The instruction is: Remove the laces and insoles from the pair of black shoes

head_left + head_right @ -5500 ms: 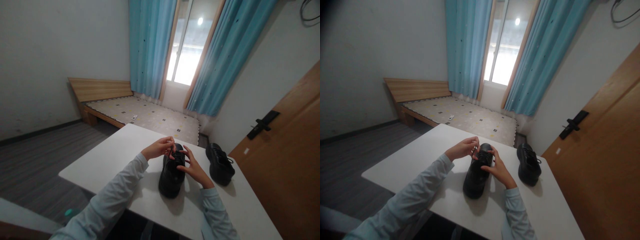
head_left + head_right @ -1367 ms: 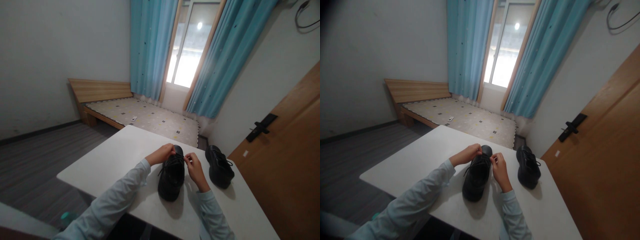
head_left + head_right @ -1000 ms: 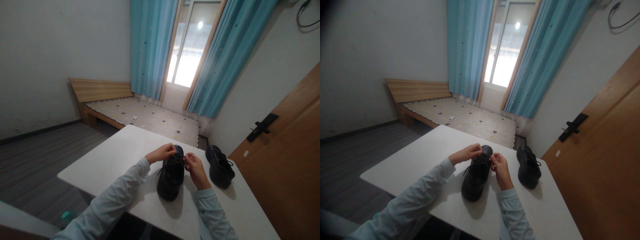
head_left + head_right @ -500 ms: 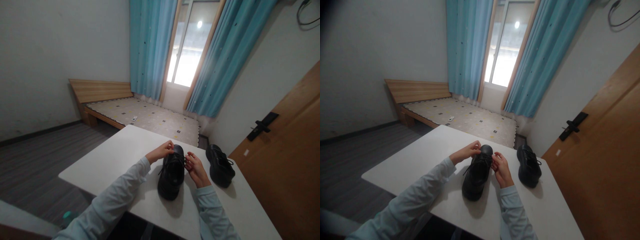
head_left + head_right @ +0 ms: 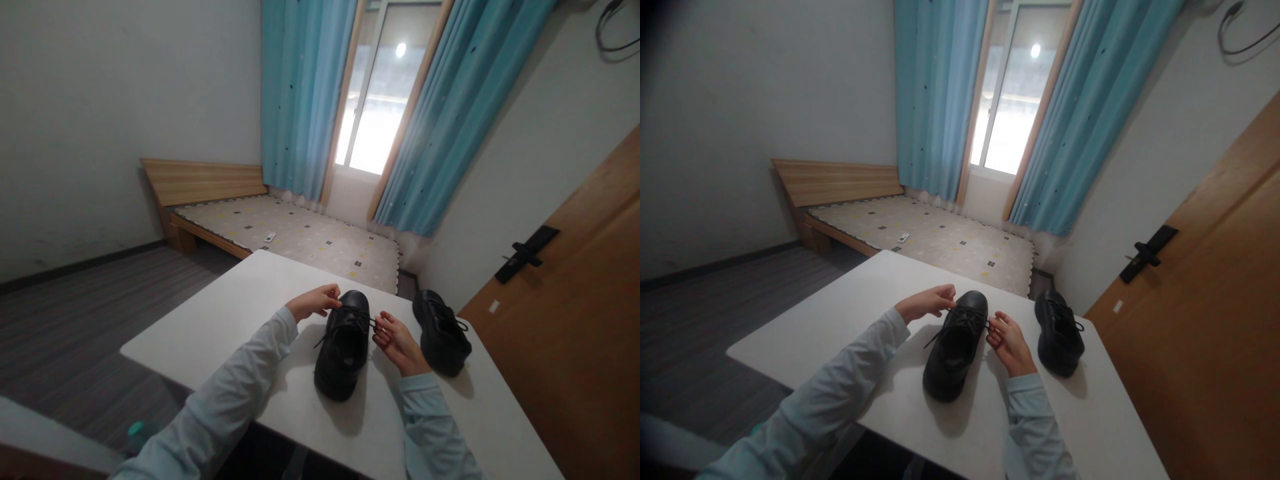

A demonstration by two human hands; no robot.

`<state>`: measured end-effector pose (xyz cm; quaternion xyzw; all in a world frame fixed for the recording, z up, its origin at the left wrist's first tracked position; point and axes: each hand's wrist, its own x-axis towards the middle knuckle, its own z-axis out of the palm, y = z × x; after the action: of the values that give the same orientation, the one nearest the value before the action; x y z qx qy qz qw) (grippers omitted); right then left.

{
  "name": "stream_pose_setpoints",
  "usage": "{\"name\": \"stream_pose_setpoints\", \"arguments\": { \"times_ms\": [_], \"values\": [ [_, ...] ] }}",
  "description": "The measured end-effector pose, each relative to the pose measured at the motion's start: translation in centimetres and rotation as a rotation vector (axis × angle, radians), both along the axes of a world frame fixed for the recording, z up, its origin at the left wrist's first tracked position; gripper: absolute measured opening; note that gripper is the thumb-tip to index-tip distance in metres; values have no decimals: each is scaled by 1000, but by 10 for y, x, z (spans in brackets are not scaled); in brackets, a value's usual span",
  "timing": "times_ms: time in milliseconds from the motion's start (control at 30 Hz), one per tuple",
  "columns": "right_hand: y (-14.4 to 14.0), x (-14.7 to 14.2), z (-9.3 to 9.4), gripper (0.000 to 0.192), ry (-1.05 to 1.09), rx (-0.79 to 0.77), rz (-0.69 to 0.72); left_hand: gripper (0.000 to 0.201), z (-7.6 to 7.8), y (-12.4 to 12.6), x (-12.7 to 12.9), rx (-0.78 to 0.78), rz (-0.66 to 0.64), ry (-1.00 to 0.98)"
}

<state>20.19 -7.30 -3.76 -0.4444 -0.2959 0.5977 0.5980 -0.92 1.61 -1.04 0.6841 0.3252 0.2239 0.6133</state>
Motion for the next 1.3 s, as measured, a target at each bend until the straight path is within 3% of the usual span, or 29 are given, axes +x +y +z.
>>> {"name": "stream_pose_setpoints", "arguments": {
  "times_ms": [267,467,700,1000,1167,1300],
  "values": [
    [0,4,-5,40,-16,-44,9,29,-6,7,-4,-144,-46,6],
    [-2,-1,-2,41,-43,-50,-5,26,-3,3,-2,-129,-14,54],
    [-8,-13,8,35,-255,-65,-104,22,-2,-2,3,27,52,72],
    [-3,-18,8,22,-651,182,-236,22,-5,3,4,218,39,57],
    [-4,-21,17,4,-997,374,-258,14,2,0,6,525,45,96],
    [-8,-27,26,16,-1175,441,-251,14,13,-8,7,706,79,152]
  ]
}}
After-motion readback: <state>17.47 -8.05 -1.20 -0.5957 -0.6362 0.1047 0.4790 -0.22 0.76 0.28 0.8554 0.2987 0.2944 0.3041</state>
